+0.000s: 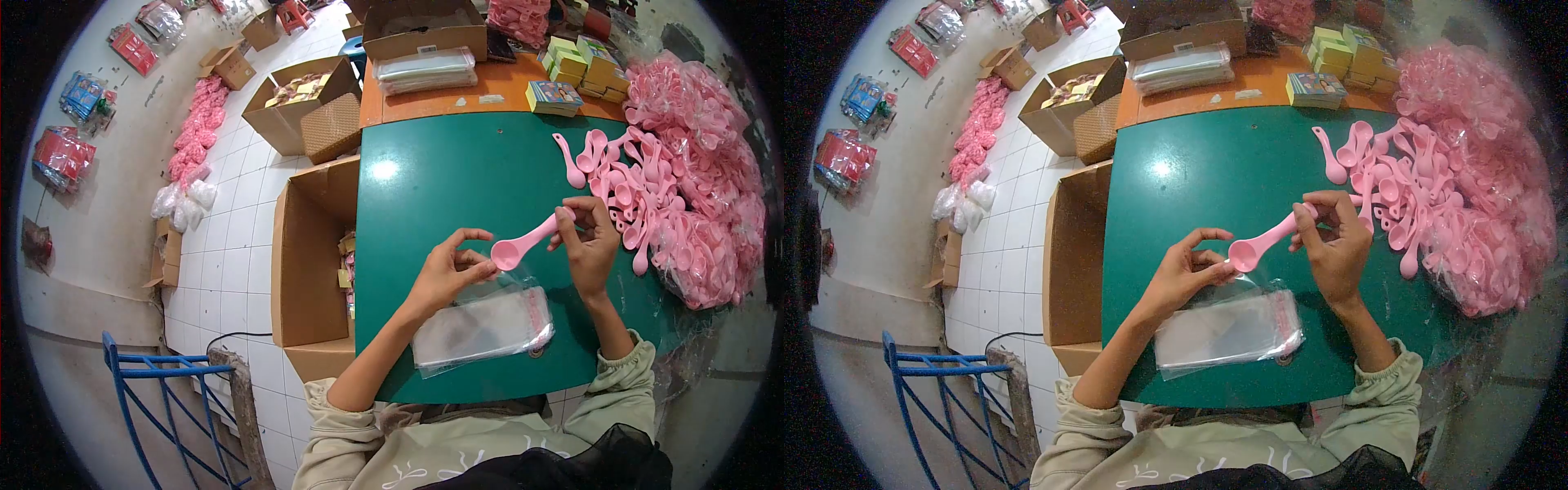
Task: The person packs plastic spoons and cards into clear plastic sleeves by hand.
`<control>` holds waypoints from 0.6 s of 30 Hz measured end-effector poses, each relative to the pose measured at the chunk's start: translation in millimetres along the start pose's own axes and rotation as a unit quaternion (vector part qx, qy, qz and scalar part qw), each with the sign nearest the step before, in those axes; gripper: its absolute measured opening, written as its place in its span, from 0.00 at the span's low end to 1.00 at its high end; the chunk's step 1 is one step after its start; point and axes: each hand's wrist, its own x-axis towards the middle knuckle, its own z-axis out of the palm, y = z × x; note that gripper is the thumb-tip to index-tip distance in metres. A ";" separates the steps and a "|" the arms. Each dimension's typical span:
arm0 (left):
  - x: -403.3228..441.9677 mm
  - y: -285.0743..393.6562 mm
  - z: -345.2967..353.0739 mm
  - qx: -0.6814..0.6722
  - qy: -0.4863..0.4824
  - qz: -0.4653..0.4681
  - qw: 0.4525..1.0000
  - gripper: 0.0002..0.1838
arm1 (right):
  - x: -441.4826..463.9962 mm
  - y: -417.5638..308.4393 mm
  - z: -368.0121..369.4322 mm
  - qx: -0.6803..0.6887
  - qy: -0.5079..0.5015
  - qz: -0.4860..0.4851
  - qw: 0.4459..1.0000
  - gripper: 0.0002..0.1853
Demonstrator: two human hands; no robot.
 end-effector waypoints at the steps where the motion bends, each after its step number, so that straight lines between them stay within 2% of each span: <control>1: -0.2 1.1 0.0 -0.007 -0.004 -0.006 1.000 0.22 | 0.1 -0.6 0.0 -0.004 0.000 0.002 1.000 0.08; 5: -1.6 4.0 0.7 0.019 0.000 -0.010 1.000 0.22 | -2.9 -3.1 4.3 -0.002 -0.010 0.012 1.000 0.08; 10: -1.3 2.3 4.5 0.013 -0.021 0.008 1.000 0.23 | -10.1 -3.0 14.0 0.013 -0.073 0.070 0.995 0.08; 13: -2.7 7.1 9.5 -0.001 -0.014 0.043 0.999 0.20 | -11.4 -2.9 14.1 0.045 -0.088 0.069 0.993 0.08; 16: -0.7 -6.6 -8.0 0.111 -0.034 -0.051 0.992 0.18 | -7.8 -5.2 10.1 0.033 -0.083 0.048 0.995 0.09; 18: -5.6 -4.4 -12.4 0.086 -0.044 -0.047 0.994 0.21 | -5.5 -5.7 10.0 0.038 -0.103 0.015 0.994 0.10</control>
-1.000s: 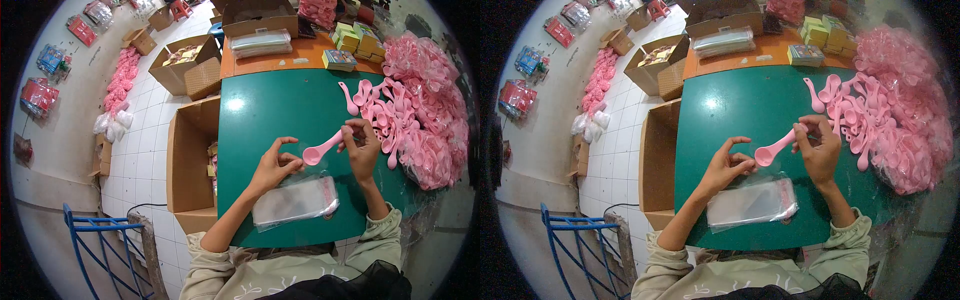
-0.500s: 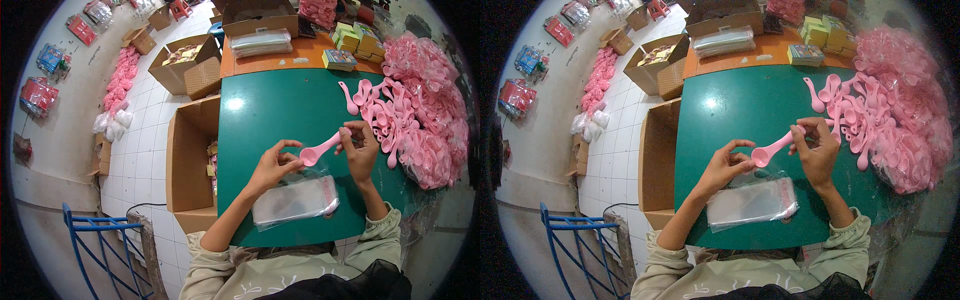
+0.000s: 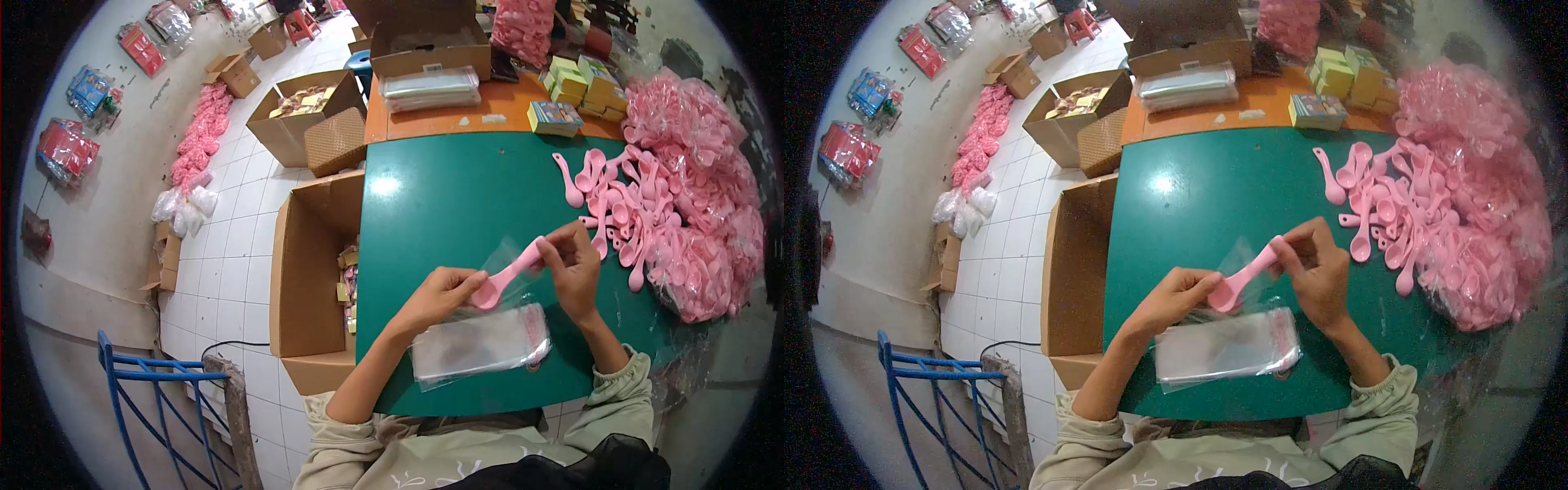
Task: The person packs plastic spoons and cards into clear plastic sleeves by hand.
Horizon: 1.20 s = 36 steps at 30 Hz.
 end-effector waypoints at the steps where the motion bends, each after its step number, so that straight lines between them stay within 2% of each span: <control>1: -2.3 3.2 -0.8 -0.012 -0.005 0.003 1.000 0.22 | 1.3 3.6 1.8 0.016 -0.023 -0.025 0.999 0.11; 2: -4.5 8.4 0.0 -0.040 0.004 0.013 0.999 0.22 | 2.5 5.4 3.3 0.033 -0.047 -0.050 0.997 0.12; 3: -8.0 16.3 1.6 -0.068 0.013 0.022 0.997 0.21 | 3.8 4.6 -1.8 -0.058 -0.104 -0.021 0.993 0.22; 4: -10.8 23.1 2.2 -0.096 0.022 0.031 0.995 0.20 | 8.9 1.5 1.2 -0.075 -0.153 -0.068 0.983 0.25; 6: -16.4 32.7 -2.9 -0.041 0.032 0.010 0.999 0.20 | 19.4 -5.7 8.8 -0.110 -0.248 -0.159 0.949 0.30; 7: -19.0 36.1 -6.3 -0.015 0.038 -0.001 0.999 0.20 | 20.0 -8.6 9.2 -0.110 -0.342 -0.119 0.926 0.33; 9: -18.8 31.7 -12.0 -0.006 0.039 -0.011 0.999 0.20 | 28.6 -9.1 11.4 -0.084 -0.366 -0.129 0.918 0.32; 11: -17.3 29.8 -12.7 -0.116 0.045 0.019 0.992 0.20 | 51.6 -10.2 7.3 -0.050 -0.377 -0.120 0.917 0.31; 12: -16.6 29.0 -13.1 -0.171 0.047 0.033 0.984 0.19 | 77.7 -2.9 -3.6 -0.084 -0.336 -0.126 0.929 0.30; 13: -16.7 30.0 -14.0 -0.161 0.045 0.036 0.985 0.19 | 108.7 7.8 -18.6 -0.117 -0.294 -0.132 0.939 0.28; 15: -18.7 33.7 -14.3 -0.141 0.039 0.040 0.988 0.19 | 177.2 48.4 -58.4 -0.310 -0.067 -0.076 0.945 0.19; 16: -19.6 33.0 -14.2 -0.145 0.029 0.038 0.988 0.19 | 211.4 75.0 -84.8 -0.392 0.020 -0.146 0.908 0.19; 17: -21.1 31.8 -13.4 -0.148 0.021 0.036 0.988 0.19 | 234.4 94.9 -109.6 -0.451 0.077 -0.139 0.878 0.20; 19: -22.7 37.6 -14.6 -0.149 0.010 0.025 0.989 0.18 | 271.8 135.3 -156.1 -0.590 0.083 0.031 0.803 0.22; 22: -21.5 34.0 -16.3 -0.164 0.000 0.026 0.986 0.18 | 263.3 150.6 -160.4 -0.534 0.058 -0.017 0.843 0.22; 23: -20.7 32.2 -16.1 -0.174 -0.001 0.030 0.984 0.18 | 263.8 153.6 -157.2 -0.546 0.121 -0.050 0.827 0.18; 26: -20.1 33.2 -14.5 -0.158 0.003 0.050 0.986 0.19 | 257.5 145.3 -146.6 -0.618 0.162 -0.162 0.752 0.13; 29: -17.8 28.3 -13.5 -0.161 0.002 0.055 0.985 0.19 | 239.2 118.9 -131.9 -0.533 0.118 -0.171 0.820 0.14; 30: -18.2 27.5 -14.0 -0.149 0.008 0.055 0.987 0.20 | 221.5 91.9 -114.1 -0.422 0.044 -0.093 0.901 0.11; 31: -17.7 27.3 -14.8 -0.138 0.013 0.055 0.989 0.20 | 195.4 58.5 -91.0 -0.299 -0.031 -0.012 0.954 0.09; 32: -17.2 26.7 -15.3 -0.126 0.015 0.054 0.990 0.20 | 165.8 35.6 -70.0 -0.202 -0.074 0.006 0.976 0.09; 33: -17.0 25.6 -15.8 -0.134 0.013 0.055 0.989 0.20 | 135.2 11.8 -50.9 -0.105 -0.115 0.024 0.987 0.09; 34: -16.7 25.6 -14.6 -0.137 0.014 0.056 0.989 0.20 | 108.1 -18.8 -35.9 -0.070 -0.160 0.075 0.982 0.11; 35: -16.5 26.1 -12.7 -0.140 0.015 0.057 0.988 0.20 | 84.1 -30.4 -27.5 -0.030 -0.154 0.077 0.985 0.10; 36: -16.4 27.1 -10.7 -0.142 0.015 0.059 0.988 0.20 | 66.8 -41.6 -21.9 -0.067 -0.169 0.078 0.980 0.10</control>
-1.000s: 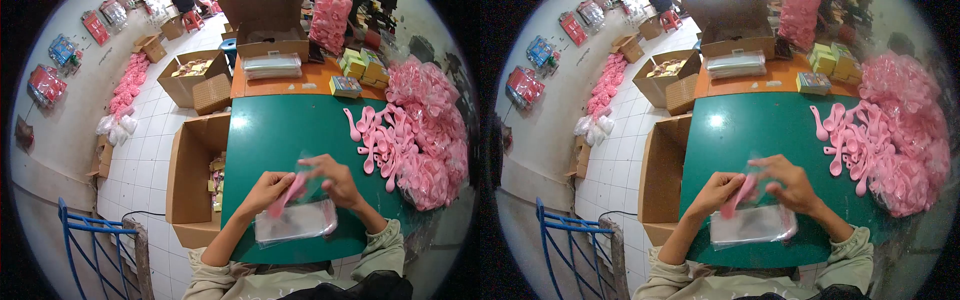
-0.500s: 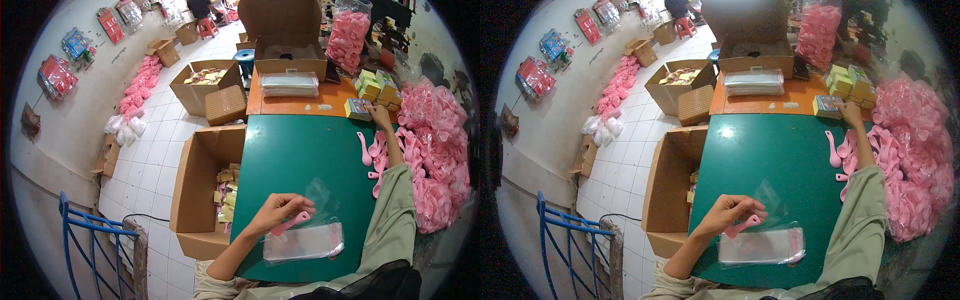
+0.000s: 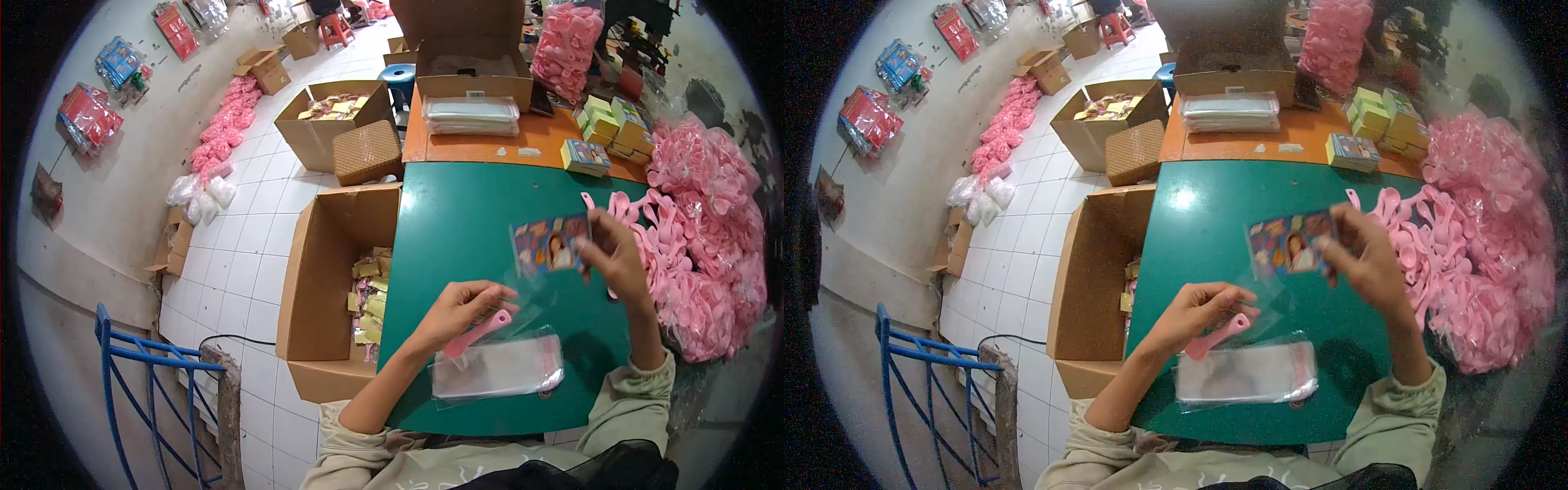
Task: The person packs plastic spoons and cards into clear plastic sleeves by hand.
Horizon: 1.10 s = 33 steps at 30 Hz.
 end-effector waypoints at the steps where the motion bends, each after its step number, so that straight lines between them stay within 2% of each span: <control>1: 0.0 1.6 1.1 0.034 -0.002 0.011 0.999 0.19 | -13.2 -9.6 8.0 -0.037 -0.012 0.004 0.999 0.09; 5: -3.9 5.1 5.4 0.058 0.008 0.020 0.998 0.19 | -38.2 -31.2 15.3 -0.134 -0.039 -0.003 0.990 0.08; 8: -4.4 8.4 7.4 0.043 0.003 0.040 0.998 0.18 | -45.6 -30.9 12.0 -0.078 0.025 0.013 0.997 0.08; 11: -3.8 10.5 7.8 0.038 0.013 0.044 0.998 0.18 | -50.3 -35.9 15.1 -0.085 0.031 0.000 0.996 0.08; 14: -1.6 16.2 7.5 0.098 0.020 0.048 0.994 0.18 | -51.6 -35.3 14.9 -0.157 -0.033 -0.051 0.986 0.08; 15: 1.0 15.7 4.2 0.134 0.014 0.044 0.990 0.18 | -52.0 -38.4 13.0 -0.182 -0.047 -0.034 0.982 0.07; 18: 6.8 19.4 4.5 0.207 0.002 0.038 0.977 0.18 | -52.6 -34.2 10.6 -0.126 -0.036 0.012 0.991 0.07; 19: 8.4 22.2 5.3 0.227 0.001 0.038 0.973 0.18 | -52.3 -33.5 8.4 -0.100 0.003 0.007 0.995 0.07; 21: 8.5 30.3 10.3 0.148 -0.014 0.057 0.987 0.18 | -50.8 -32.2 3.2 -0.049 0.077 -0.001 0.996 0.07; 24: 16.5 28.4 10.6 0.102 -0.018 0.062 0.993 0.18 | -49.5 -28.5 2.2 -0.049 0.065 -0.033 0.996 0.06; 28: 22.8 23.6 13.4 0.094 -0.001 0.034 0.995 0.18 | -49.2 -24.7 3.8 -0.113 0.032 0.008 0.993 0.05; 31: 30.1 13.1 5.4 0.225 -0.013 0.063 0.972 0.17 | -46.0 -20.1 8.4 -0.103 0.001 0.002 0.995 0.06; 33: 31.7 12.8 4.9 0.238 -0.054 0.063 0.968 0.19 | -44.8 -11.1 11.3 -0.111 -0.051 -0.001 0.992 0.06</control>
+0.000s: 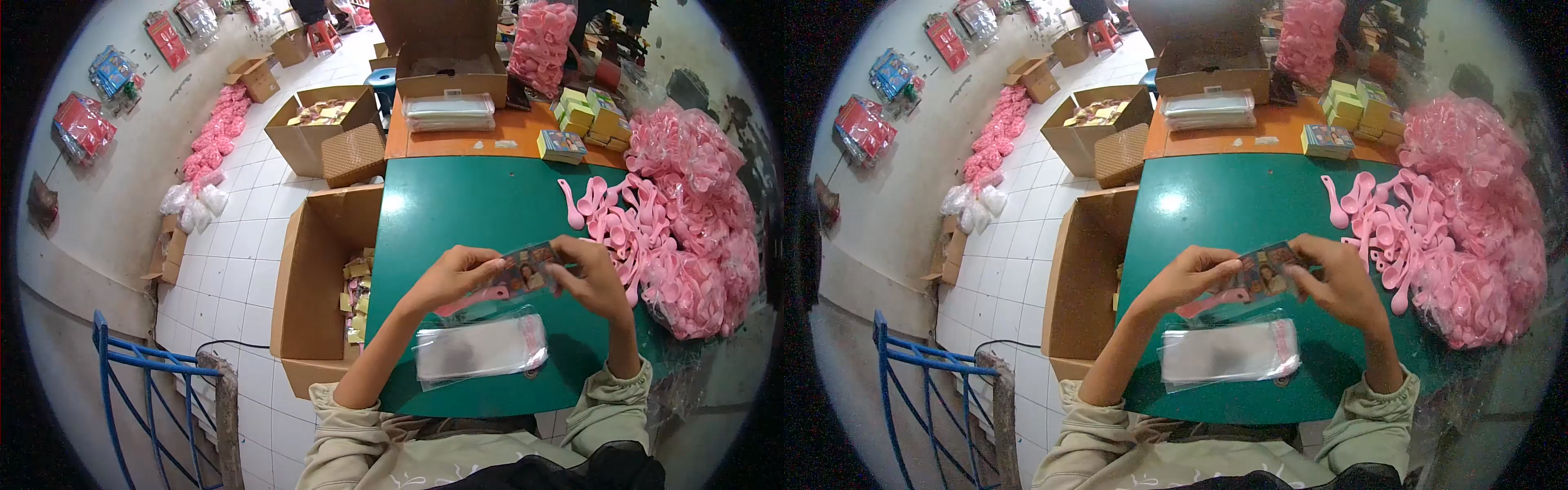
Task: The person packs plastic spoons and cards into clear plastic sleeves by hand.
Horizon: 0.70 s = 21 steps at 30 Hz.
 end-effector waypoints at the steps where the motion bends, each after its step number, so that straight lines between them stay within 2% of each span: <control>1: 0.3 0.1 1.2 0.004 -0.020 0.005 1.000 0.19 | 0.1 2.8 1.9 -0.005 -0.027 -0.004 1.000 0.06; 2: -0.1 2.3 3.7 0.018 -0.010 0.005 1.000 0.20 | 0.3 1.4 3.1 -0.049 -0.052 -0.014 0.997 0.07; 5: -4.6 15.3 12.8 0.075 0.022 0.004 0.997 0.21 | 5.4 19.6 12.1 -0.203 -0.113 -0.138 0.963 0.09; 6: -6.6 18.9 16.1 0.101 0.032 0.002 0.994 0.22 | 3.7 17.6 13.9 -0.180 -0.136 -0.089 0.970 0.09; 9: -12.7 19.1 22.0 0.189 0.057 0.009 0.980 0.27 | 8.3 36.5 22.5 -0.103 -0.117 -0.156 0.975 0.08; 12: -18.1 18.4 15.0 0.206 0.044 -0.022 0.977 0.28 | 11.0 46.9 20.4 0.060 -0.119 0.062 0.989 0.06; 13: -21.1 17.8 9.6 0.199 0.033 -0.040 0.979 0.28 | 12.0 49.1 19.6 0.091 -0.095 0.060 0.989 0.06; 16: -24.6 -14.4 -10.6 0.030 0.034 0.041 0.998 0.32 | 13.6 56.1 17.7 0.163 -0.019 0.058 0.985 0.09; 19: -27.5 -21.6 -19.6 -0.105 0.029 0.017 0.994 0.35 | 15.5 63.2 19.6 0.179 0.031 0.103 0.978 0.11; 21: -26.5 -18.5 -17.9 -0.136 0.036 0.010 0.990 0.35 | 15.9 59.6 14.4 0.155 0.000 0.108 0.982 0.12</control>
